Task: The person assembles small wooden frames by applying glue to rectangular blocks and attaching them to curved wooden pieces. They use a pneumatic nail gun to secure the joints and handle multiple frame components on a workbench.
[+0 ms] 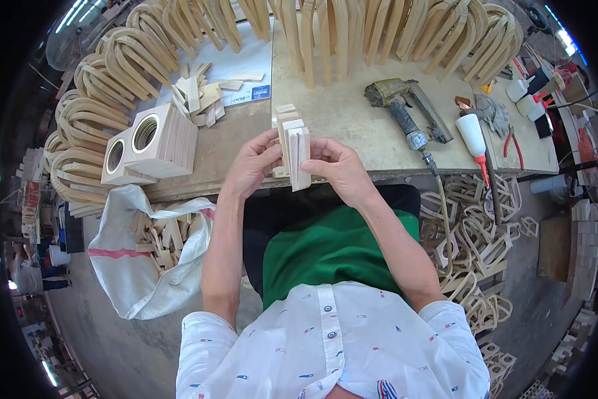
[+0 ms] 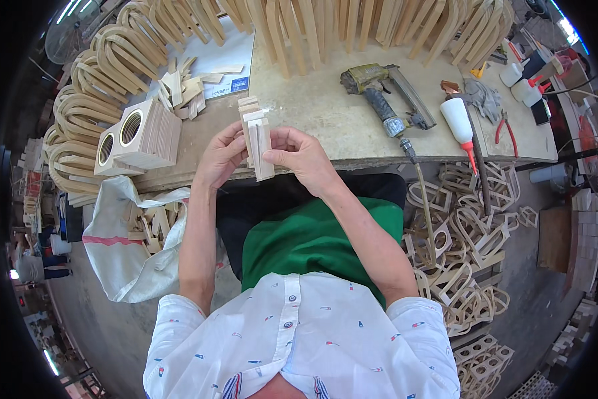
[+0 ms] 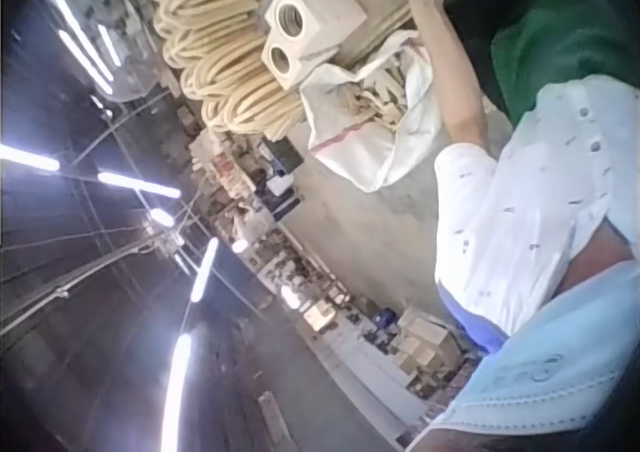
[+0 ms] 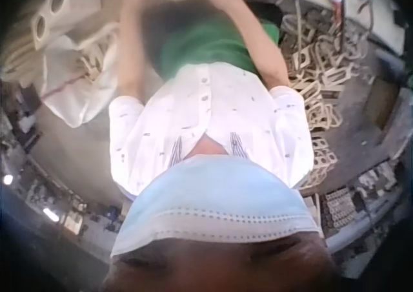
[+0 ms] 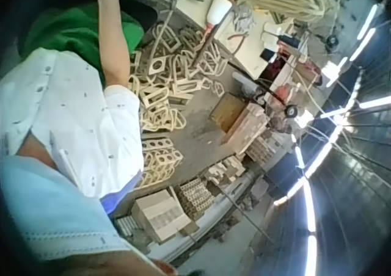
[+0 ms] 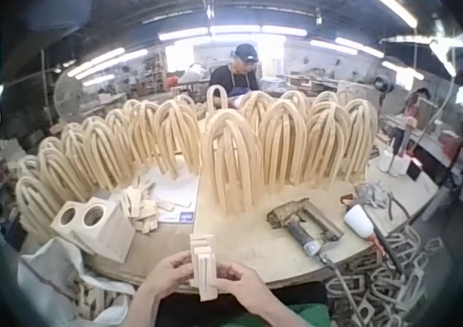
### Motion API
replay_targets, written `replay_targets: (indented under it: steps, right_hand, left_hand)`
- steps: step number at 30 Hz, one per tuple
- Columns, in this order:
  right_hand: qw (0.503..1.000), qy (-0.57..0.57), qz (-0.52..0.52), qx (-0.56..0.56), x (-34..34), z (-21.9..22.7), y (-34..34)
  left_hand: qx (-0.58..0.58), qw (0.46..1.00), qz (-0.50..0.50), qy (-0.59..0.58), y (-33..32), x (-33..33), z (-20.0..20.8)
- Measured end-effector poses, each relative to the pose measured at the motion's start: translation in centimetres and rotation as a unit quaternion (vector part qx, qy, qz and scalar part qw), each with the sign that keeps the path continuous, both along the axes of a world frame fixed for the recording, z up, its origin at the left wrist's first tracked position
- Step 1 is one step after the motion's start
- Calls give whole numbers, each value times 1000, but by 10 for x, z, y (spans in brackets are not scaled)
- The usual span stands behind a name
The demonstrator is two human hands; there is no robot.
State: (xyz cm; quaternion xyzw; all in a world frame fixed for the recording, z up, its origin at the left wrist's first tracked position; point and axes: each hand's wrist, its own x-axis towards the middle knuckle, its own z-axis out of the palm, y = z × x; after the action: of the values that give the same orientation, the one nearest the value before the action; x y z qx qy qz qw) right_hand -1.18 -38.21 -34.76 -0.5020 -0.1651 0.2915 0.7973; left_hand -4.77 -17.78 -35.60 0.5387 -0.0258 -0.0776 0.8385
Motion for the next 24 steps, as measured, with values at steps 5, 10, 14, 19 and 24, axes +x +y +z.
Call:
replay_targets:
  steps: [5, 10, 14, 19, 24]
  right_hand:
    - [1000, 2, -4, -6, 0, -3, -2]
    - [1000, 4, 3, -11, 2, -7, -3]
    - [1000, 25, -8, -1, 1, -11, -4]
    - [996, 5, -80, -37, 7, -27, -3]
    - [978, -91, -111, -155, 11, -38, -8]
  left_hand:
    - [-21, 1000, -1, 6, 0, -3, -1]
    - [-25, 1000, -6, 18, -2, -4, -1]
    - [62, 995, 57, 52, -12, -8, -3]
    - [263, 951, 161, -3, -53, -12, 13]
    - [495, 836, 203, -119, -58, 6, 6]
